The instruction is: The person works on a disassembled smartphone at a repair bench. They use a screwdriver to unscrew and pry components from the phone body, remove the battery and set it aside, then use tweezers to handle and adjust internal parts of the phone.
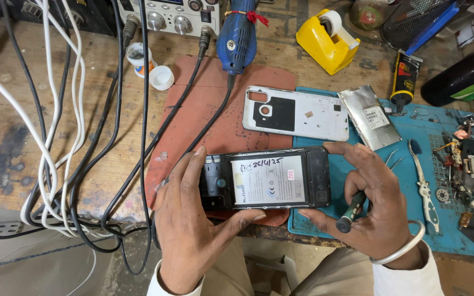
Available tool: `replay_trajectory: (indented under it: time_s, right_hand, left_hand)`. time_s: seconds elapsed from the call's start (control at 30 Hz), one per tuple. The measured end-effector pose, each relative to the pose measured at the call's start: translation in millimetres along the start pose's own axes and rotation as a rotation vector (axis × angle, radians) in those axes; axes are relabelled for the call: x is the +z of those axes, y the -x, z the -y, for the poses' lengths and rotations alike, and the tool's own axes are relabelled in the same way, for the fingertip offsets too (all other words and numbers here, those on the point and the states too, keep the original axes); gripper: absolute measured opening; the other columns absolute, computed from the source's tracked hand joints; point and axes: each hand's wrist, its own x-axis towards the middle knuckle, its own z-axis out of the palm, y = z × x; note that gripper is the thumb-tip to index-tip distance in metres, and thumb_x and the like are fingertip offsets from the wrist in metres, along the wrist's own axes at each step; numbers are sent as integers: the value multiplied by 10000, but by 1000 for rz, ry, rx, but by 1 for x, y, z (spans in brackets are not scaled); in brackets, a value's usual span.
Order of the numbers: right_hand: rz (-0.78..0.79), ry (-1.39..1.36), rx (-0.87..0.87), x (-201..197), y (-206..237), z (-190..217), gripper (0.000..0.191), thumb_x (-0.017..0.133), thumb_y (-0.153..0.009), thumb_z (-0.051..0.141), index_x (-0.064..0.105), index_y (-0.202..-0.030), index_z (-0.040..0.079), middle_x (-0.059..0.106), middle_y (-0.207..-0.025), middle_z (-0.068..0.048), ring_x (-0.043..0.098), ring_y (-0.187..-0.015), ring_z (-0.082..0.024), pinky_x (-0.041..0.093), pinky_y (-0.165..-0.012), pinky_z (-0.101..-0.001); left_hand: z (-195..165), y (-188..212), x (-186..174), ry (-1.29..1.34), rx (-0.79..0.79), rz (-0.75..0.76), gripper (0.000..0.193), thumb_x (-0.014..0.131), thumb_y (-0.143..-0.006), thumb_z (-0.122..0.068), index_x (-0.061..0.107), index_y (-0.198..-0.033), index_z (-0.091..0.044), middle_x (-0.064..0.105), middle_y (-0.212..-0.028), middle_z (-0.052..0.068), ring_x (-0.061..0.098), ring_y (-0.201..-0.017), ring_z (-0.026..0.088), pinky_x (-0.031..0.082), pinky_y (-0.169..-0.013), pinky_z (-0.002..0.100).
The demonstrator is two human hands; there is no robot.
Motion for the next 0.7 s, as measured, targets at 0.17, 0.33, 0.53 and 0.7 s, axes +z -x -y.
replay_trajectory:
  time_s: [0.17,0.33,0.53,0.7]
  right_hand:
    - [8,10,3,0,0,0,1197,958,-631,149,241,-1587,213,606,-1403,-196,527,-616,-49,427,-523,-193]
    - [20,30,30,0,0,3,1195,954,-621,134,238,-1577,168,590,-1414,-196,521,-618,-68,423,-524,-213]
    - [71,68,123,2,-3,3,1229,955,-550,188,222,-1532,100,588,-1331,-172,485,-542,-89,419,-476,-243]
    - [156,291,92,3,-10,5,1255,951,-529,353,230,-1502,22,603,-1232,-172,574,-622,-209,501,-521,-332]
  left_hand:
    - [1,1,1,-8,7,-6,1145,886,-625,-587,403,-1477,5,556,-1396,218,611,-1136,381,460,-939,495]
    - [1,1,1,-18,21,-5,1130,886,-631,-578,408,-1470,9,554,-1407,220,613,-1129,380,457,-939,489]
    - [-1,-2,-1,-50,50,-1,1088,866,-653,-595,444,-1465,-7,568,-1408,183,606,-1147,355,447,-941,462]
    - [-3,-4,-4,-76,74,26,1052,838,-684,-603,456,-1474,-23,559,-1444,164,601,-1175,338,427,-947,440]
